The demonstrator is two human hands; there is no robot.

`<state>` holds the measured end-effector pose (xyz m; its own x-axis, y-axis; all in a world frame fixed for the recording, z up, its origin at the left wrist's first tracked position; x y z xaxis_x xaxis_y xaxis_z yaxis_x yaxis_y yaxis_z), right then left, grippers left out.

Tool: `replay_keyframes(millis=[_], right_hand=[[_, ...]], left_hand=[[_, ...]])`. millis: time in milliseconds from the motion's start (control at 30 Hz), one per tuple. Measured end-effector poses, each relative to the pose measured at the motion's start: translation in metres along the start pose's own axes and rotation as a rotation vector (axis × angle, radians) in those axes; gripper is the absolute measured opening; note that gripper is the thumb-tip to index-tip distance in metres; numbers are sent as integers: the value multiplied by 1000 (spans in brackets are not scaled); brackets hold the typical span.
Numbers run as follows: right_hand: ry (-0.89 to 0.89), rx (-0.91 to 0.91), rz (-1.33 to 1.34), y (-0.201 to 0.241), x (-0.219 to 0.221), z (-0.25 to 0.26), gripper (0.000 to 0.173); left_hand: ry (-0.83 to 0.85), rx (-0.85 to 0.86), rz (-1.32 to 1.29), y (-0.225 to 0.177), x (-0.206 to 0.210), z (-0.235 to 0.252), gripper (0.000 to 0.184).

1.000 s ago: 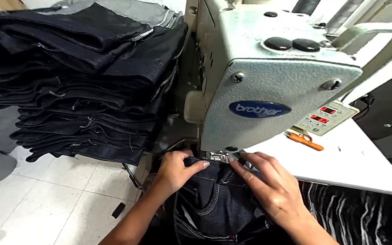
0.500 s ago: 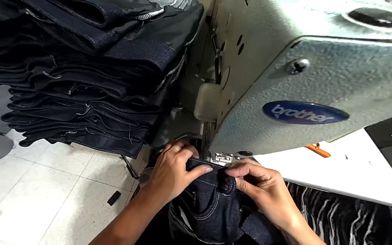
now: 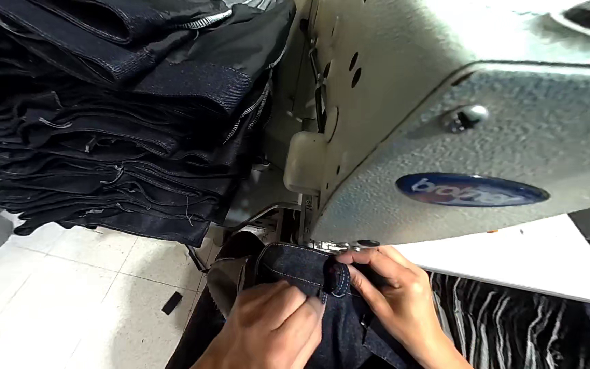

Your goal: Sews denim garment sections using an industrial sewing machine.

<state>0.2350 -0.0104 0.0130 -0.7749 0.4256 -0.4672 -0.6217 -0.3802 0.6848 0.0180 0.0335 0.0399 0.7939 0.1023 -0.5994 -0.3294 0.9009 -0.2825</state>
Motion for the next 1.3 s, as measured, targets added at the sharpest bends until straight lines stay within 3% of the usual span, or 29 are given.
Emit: replay_keyframes(millis=[100, 300, 500, 567, 667, 733, 800, 867, 967, 1033, 1133, 1233, 1300], right_hand=[[-33, 13, 32, -2, 2, -1, 12], [-57, 31, 35, 1, 8, 0, 12], [-54, -35, -62, 4, 5, 2, 13], [-47, -42, -70, 4, 6, 1, 13], [-55, -42, -85, 5, 6, 1, 13], [-68, -33, -81, 5, 6, 1, 13], [-79, -27, -76, 6, 8, 2, 14], [-87, -37, -83, 7, 10, 2, 14], [-79, -84, -150, 10, 10, 3, 15], [-71, -119, -216, 13, 10, 4, 14], [-83, -183, -289, 13, 11, 3, 12], [-38, -277, -382, 15, 11, -2, 16], [31, -281, -448, 18, 7, -6, 26]], left_hand=[[73, -5, -226, 8, -20, 0, 12], [117, 147, 23, 11, 10, -1, 17], [80, 98, -108, 17, 31, 2, 12], [263, 63, -221, 20, 20, -4, 20], [702, 117, -425, 15, -10, -11, 21], [818, 89, -491, 16, -23, -12, 28], [742, -63, -487, 20, -28, -7, 39], [690, -330, -565, 18, -23, 1, 32], [601, -735, -852, 4, 1, 8, 41], [499, -946, -1007, -6, 13, 10, 24], [366, -1067, -1082, -9, 23, 9, 8], [331, -1114, -1077, -10, 25, 8, 5], [322, -1186, -1065, -11, 25, 10, 13]])
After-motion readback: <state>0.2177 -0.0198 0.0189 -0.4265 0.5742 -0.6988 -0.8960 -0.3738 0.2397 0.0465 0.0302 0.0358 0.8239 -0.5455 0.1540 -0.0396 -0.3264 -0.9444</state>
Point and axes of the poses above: each hand's wrist, its own z-axis towards the middle knuckle, its own x-axis out of the palm, y = z × x, the point moved 2 cm from there along z, towards the middle knuckle, and after that the axes turned 7 degrees about z, right-handed, at the moved point
